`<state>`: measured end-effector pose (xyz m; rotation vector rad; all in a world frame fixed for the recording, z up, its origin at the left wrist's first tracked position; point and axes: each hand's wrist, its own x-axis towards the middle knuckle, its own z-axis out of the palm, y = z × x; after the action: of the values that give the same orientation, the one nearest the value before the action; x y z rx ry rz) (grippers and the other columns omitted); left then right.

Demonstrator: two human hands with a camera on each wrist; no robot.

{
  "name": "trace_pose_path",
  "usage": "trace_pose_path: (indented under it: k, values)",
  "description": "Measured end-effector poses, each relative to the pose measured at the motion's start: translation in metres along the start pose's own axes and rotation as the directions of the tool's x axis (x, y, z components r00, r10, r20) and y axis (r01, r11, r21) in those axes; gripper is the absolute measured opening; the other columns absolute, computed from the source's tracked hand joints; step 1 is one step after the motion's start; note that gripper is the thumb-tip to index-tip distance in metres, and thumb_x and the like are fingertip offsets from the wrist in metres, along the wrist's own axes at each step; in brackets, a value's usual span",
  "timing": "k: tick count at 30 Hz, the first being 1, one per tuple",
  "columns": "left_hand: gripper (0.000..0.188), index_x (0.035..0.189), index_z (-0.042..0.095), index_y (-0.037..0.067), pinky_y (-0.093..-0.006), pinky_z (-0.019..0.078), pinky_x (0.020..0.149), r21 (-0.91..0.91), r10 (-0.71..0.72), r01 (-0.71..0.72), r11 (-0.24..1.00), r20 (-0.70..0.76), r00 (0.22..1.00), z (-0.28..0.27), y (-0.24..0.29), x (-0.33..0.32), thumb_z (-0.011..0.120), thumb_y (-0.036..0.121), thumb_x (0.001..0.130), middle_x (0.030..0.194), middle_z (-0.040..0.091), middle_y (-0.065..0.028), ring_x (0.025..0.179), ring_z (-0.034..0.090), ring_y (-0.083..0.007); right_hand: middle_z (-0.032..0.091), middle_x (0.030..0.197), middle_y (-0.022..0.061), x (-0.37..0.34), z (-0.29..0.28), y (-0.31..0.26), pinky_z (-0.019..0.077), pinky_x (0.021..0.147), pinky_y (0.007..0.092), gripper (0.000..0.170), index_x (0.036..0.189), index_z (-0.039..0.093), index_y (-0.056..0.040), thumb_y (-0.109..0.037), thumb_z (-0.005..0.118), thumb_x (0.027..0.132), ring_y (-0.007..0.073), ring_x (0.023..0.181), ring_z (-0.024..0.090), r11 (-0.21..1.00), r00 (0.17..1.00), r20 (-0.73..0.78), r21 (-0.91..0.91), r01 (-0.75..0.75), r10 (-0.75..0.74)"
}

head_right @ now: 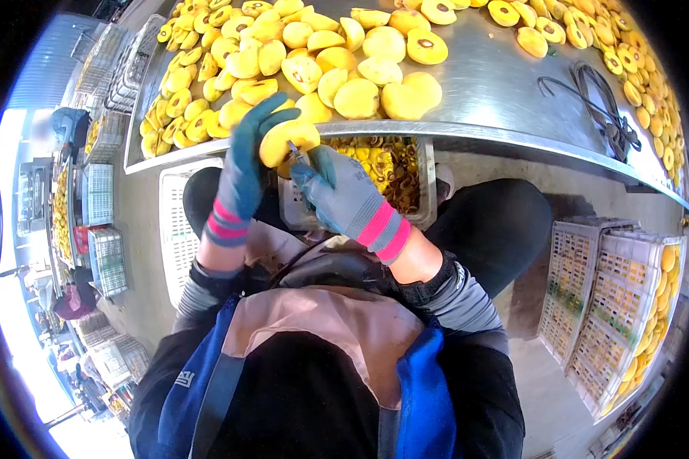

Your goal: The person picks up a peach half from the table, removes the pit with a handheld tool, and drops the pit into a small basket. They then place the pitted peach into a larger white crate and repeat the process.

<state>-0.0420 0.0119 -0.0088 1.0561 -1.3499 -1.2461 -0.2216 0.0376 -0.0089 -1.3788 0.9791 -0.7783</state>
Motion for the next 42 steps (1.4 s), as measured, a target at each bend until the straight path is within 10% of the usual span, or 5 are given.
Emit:
trace_pose_path:
  k: [18, 29, 34, 36, 42]
  values:
    - [0.027, 0.112, 0.066, 0.000, -0.0230, 0.0515, 0.067, 0.325, -0.042, 0.083, 0.942, -0.130, 0.991, 0.008, -0.001, -0.015, 0.065, 0.018, 0.092, 0.099, 0.069, -0.0044, 0.078, 0.061, -0.0076, 0.066, 0.097, 0.0243, 0.004, 0.007, 0.028, 0.0497, 0.073, 0.0477, 0.031, 0.110, 0.062, -0.0047, -0.031, 0.058, 0.093, 0.0417, 0.090, 0.063, 0.836, 0.987, 0.029, -0.528, 0.149, -0.157]
    - [0.027, 0.115, 0.067, 0.001, -0.0279, 0.0522, 0.078, 0.187, 0.025, -0.039, 0.982, 0.076, 0.997, 0.002, -0.016, -0.016, 0.062, 0.016, 0.093, 0.106, 0.070, -0.0064, 0.090, 0.063, -0.0115, 0.066, 0.089, 0.0120, 0.007, -0.014, 0.049, 0.0489, 0.066, 0.0423, 0.029, 0.113, 0.064, -0.0062, -0.025, 0.061, 0.092, 0.0302, 0.077, 0.063, 0.885, 0.882, 0.319, -0.200, 0.421, -0.348]
    - [0.058, 0.113, 0.064, -0.001, -0.0331, 0.0539, 0.079, -0.046, -0.156, 0.151, 0.987, -0.129, 0.979, -0.013, -0.023, -0.021, 0.037, 0.049, 0.103, 0.103, 0.070, -0.0070, 0.087, 0.067, -0.0195, 0.060, 0.077, 0.0010, -0.011, -0.019, 0.019, 0.0438, 0.053, 0.0311, 0.039, 0.124, 0.060, -0.0024, -0.030, 0.057, 0.097, 0.0135, 0.060, 0.055, 0.922, 0.962, 0.271, 0.377, -0.088, -0.019]
    - [0.047, 0.130, 0.050, 0.001, -0.0351, 0.0530, 0.086, 0.360, 0.275, -0.246, 0.900, -0.033, 0.961, -0.028, -0.014, -0.032, 0.063, 0.020, 0.089, 0.112, 0.067, -0.0133, 0.095, 0.066, -0.0243, 0.059, 0.076, -0.0006, -0.007, -0.024, 0.036, 0.0416, 0.049, 0.0267, 0.045, 0.128, 0.057, -0.0002, -0.032, 0.057, 0.097, 0.0085, 0.057, 0.052, 0.859, 0.975, 0.220, 0.504, -0.093, -0.023]
    - [0.042, 0.125, 0.054, 0.000, -0.0343, 0.0546, 0.086, 0.551, 0.473, -0.298, 0.779, -0.205, 0.857, -0.074, 0.036, -0.066, 0.070, 0.013, 0.088, 0.112, 0.067, -0.0154, 0.099, 0.065, -0.0212, 0.064, 0.114, 0.0251, 0.025, -0.006, 0.104, 0.0466, 0.093, 0.0450, 0.052, 0.121, 0.057, 0.0004, -0.043, 0.055, 0.091, 0.0380, 0.108, 0.061, 0.690, 0.970, 0.017, -0.706, -0.161, 0.243]
